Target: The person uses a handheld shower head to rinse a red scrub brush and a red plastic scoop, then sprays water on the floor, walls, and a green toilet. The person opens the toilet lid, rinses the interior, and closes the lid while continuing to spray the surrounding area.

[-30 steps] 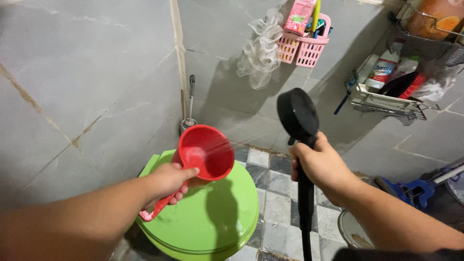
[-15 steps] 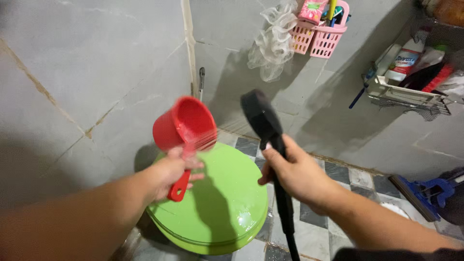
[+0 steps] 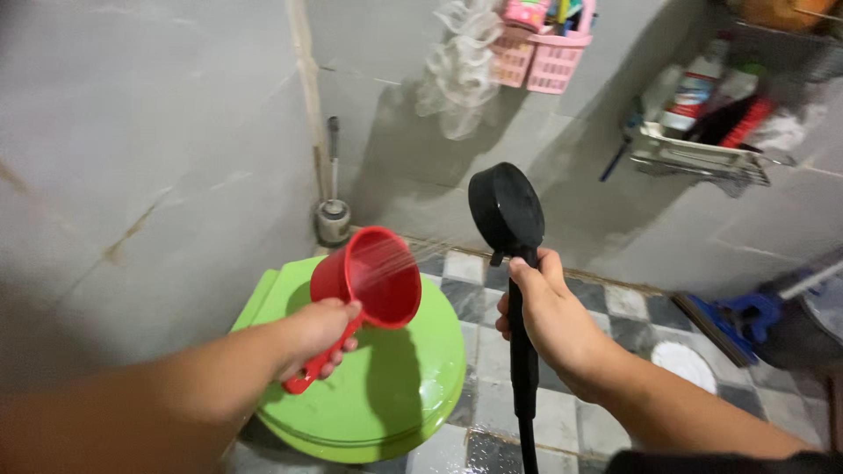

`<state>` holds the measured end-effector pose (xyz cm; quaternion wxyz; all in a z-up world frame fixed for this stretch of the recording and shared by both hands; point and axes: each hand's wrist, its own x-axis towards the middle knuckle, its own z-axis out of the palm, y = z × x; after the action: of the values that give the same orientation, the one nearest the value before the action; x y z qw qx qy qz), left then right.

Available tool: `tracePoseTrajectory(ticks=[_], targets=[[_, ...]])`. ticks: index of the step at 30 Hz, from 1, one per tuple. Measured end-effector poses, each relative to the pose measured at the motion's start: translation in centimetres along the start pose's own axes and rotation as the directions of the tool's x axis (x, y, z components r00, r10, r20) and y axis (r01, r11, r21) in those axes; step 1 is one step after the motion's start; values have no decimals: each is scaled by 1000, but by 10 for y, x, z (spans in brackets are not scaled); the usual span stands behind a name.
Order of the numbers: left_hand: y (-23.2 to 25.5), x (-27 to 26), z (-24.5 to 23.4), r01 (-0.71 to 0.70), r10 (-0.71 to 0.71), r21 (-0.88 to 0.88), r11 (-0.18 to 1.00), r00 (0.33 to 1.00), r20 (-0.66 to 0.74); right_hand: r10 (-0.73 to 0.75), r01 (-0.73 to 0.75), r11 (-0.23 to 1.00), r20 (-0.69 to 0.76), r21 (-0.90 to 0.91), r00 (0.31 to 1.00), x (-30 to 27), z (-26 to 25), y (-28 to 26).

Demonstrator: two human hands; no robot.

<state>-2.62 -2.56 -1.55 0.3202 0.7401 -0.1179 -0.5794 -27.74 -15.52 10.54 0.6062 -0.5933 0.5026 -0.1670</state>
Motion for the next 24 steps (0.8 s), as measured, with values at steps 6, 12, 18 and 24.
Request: tracePoseTrajectory(ticks=[6,12,18,24], targets=[[3,42,48,-126,138,342,931,990,-10,24,-25,999,-34,-31,999,-5,-53,22],[53,71,140,-119,506,881,458,850,-148,71,-77,997,-173,-29,982,-11,-122,42],[140,46,263,-158,189,-141,977,950,247,144,-178,978,-258,-112,955,-27,-214,49],[211,38,372,-43,136,-292,955,942,306,66,-126,990,-557,-70,828,-7,-368,35]])
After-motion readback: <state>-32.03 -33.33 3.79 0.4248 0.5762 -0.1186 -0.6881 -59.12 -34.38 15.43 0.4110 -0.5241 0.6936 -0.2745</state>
